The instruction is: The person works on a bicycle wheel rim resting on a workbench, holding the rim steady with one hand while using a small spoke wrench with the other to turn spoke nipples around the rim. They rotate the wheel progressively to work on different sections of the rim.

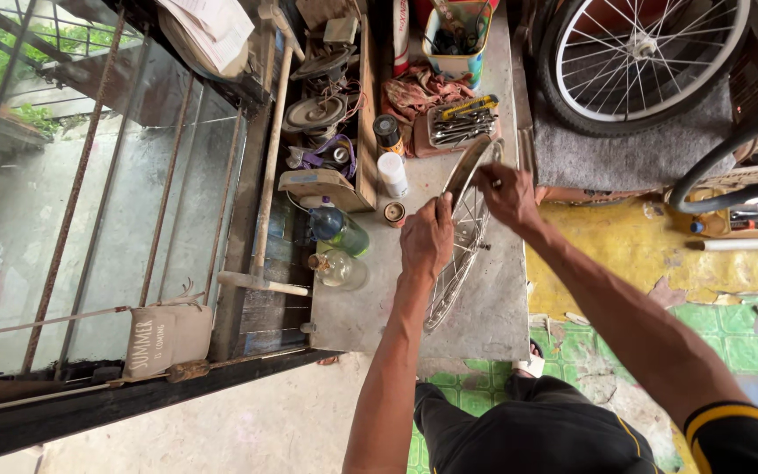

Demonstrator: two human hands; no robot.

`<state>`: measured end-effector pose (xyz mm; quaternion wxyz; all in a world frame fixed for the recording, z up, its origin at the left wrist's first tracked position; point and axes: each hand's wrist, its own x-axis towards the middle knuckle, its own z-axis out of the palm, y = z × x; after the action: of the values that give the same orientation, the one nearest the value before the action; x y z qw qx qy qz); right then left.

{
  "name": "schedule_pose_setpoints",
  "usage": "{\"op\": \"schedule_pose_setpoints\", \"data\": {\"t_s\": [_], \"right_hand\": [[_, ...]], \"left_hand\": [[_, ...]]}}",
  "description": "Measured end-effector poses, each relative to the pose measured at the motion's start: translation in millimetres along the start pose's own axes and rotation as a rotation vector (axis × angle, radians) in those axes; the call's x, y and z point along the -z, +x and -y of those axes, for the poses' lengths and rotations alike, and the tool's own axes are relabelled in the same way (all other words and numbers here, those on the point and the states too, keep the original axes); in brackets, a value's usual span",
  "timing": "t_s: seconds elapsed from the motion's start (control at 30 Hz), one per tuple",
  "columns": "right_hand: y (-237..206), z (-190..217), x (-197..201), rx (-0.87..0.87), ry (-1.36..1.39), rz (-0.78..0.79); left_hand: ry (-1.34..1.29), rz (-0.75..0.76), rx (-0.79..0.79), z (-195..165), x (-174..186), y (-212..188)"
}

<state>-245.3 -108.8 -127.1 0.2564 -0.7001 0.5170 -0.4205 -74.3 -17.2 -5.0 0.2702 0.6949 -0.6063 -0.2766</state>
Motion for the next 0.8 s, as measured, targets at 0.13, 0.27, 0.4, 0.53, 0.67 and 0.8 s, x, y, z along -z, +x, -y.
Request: {"op": "schedule_pose_setpoints", "data": {"t_s": [0.13, 0.27, 0.4, 0.53, 0.67, 0.8], "right_hand": [[-47, 7, -11, -0.083, 0.003, 0.094], [-35, 0, -7, 0.114, 0.099, 0.054], [9, -5, 6, -0.076, 0.057, -0.006], [-13, 2, -1, -0.149, -0.011, 0.073], [-59, 7, -14, 0.004, 0.037, 0.039], [-29, -3, -6, -0.001, 0.08, 0.06]], "left_hand": [[-0.026, 0.011, 0.004, 3, 4, -6], [-0.033, 0.034, 0.033, -1, 8, -3], [-0.038, 0.034, 0.054, -8, 7, 0], [-0.008, 0.029, 0.034, -4, 7, -1], [-0.06, 0.027, 0.045, 2, 10, -3], [-0.033, 0.036, 0.042, -2, 8, -3]]}}
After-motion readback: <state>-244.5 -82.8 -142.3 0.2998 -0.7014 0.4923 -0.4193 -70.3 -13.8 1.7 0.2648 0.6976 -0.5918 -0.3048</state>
